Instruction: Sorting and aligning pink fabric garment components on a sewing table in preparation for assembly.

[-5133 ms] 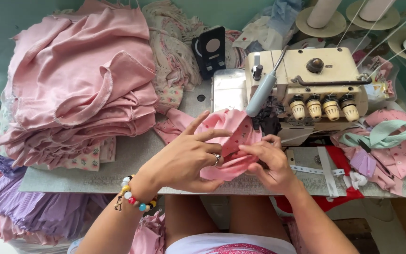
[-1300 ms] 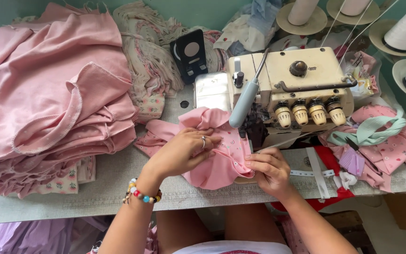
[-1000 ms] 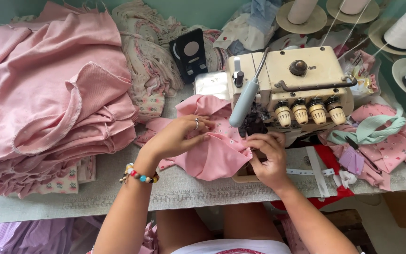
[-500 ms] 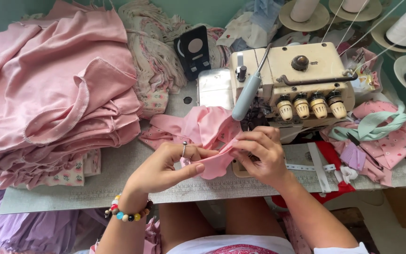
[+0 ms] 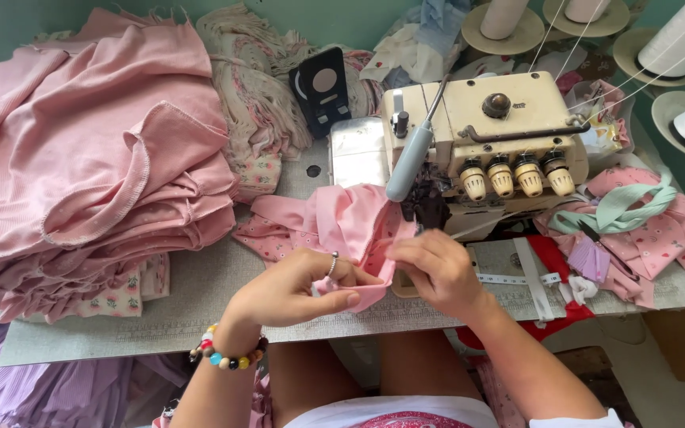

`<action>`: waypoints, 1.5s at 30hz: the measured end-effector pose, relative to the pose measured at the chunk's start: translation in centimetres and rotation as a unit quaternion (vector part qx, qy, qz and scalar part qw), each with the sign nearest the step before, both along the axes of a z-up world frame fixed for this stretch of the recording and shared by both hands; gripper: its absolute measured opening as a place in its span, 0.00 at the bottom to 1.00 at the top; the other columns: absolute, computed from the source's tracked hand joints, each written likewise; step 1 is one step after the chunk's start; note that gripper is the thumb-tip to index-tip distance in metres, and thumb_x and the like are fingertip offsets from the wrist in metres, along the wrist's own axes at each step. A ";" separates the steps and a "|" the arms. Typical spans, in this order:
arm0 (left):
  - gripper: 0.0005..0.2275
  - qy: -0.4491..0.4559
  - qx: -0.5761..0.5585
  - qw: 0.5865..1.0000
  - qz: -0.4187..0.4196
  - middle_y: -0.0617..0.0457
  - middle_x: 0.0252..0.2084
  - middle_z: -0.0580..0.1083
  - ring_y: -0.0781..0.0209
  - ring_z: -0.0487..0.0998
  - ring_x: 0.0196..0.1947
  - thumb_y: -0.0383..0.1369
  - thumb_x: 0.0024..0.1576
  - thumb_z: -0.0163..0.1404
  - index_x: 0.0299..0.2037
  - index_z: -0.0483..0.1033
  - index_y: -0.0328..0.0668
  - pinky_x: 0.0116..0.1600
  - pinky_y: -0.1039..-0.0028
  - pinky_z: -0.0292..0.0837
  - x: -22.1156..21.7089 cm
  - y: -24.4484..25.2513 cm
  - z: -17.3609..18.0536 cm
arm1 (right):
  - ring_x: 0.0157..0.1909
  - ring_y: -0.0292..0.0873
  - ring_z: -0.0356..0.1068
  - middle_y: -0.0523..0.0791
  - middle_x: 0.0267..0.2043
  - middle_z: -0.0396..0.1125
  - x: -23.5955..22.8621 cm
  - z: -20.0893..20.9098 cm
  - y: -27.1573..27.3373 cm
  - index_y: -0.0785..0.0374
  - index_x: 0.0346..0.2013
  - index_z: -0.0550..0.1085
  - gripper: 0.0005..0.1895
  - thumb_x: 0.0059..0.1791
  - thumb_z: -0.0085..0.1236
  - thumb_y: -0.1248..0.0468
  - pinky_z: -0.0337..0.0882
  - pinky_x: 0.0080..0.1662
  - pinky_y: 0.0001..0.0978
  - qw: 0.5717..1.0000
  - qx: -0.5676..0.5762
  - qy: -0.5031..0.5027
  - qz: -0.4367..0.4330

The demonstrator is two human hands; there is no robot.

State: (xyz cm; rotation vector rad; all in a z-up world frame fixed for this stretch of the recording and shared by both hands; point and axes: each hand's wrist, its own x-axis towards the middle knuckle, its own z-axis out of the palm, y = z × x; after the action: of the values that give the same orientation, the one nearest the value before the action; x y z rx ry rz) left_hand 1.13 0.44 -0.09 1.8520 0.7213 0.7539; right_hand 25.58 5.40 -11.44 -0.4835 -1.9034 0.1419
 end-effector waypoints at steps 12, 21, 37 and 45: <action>0.07 0.177 0.220 0.956 0.080 0.36 0.42 0.78 0.37 0.81 0.45 0.30 0.57 0.50 0.31 0.75 0.32 0.49 0.56 0.76 4.4 3.2 -5.2 | 0.33 0.45 0.78 0.45 0.38 0.78 2.8 -4.1 -3.2 0.60 0.35 0.81 0.03 0.50 0.61 0.66 0.78 0.36 0.34 0.998 -0.030 0.046 -0.034; 0.10 0.226 0.251 0.940 0.058 0.36 0.53 0.77 0.41 0.77 0.57 0.27 0.59 0.45 0.28 0.72 0.27 0.58 0.58 0.71 4.1 3.1 -4.8 | 0.46 0.46 0.78 0.50 0.47 0.73 3.8 -5.2 -3.6 0.63 0.45 0.73 0.05 0.54 0.53 0.71 0.83 0.46 0.33 0.999 -0.051 0.010 0.008; 0.06 0.182 0.270 0.943 0.069 0.37 0.46 0.78 0.39 0.79 0.54 0.27 0.58 0.48 0.33 0.72 0.30 0.59 0.54 0.73 3.1 5.4 -4.6 | 0.36 0.50 0.79 0.49 0.39 0.78 2.3 -5.3 -1.4 0.64 0.36 0.79 0.03 0.51 0.59 0.67 0.78 0.38 0.38 0.992 -0.069 0.101 -0.041; 0.05 0.231 0.466 0.849 0.090 0.42 0.48 0.77 0.47 0.78 0.56 0.27 0.59 0.48 0.36 0.75 0.34 0.61 0.60 0.70 5.5 2.7 -7.0 | 0.33 0.51 0.78 0.49 0.38 0.78 1.7 -4.6 -1.2 0.64 0.35 0.80 0.03 0.50 0.60 0.68 0.78 0.35 0.40 0.993 -0.058 0.100 -0.032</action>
State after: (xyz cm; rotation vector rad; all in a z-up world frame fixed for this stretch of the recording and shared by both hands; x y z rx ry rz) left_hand 6.60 3.13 -7.07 2.9556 0.9286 0.8675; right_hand 27.31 4.23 -16.08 -0.5860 -1.6877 0.2497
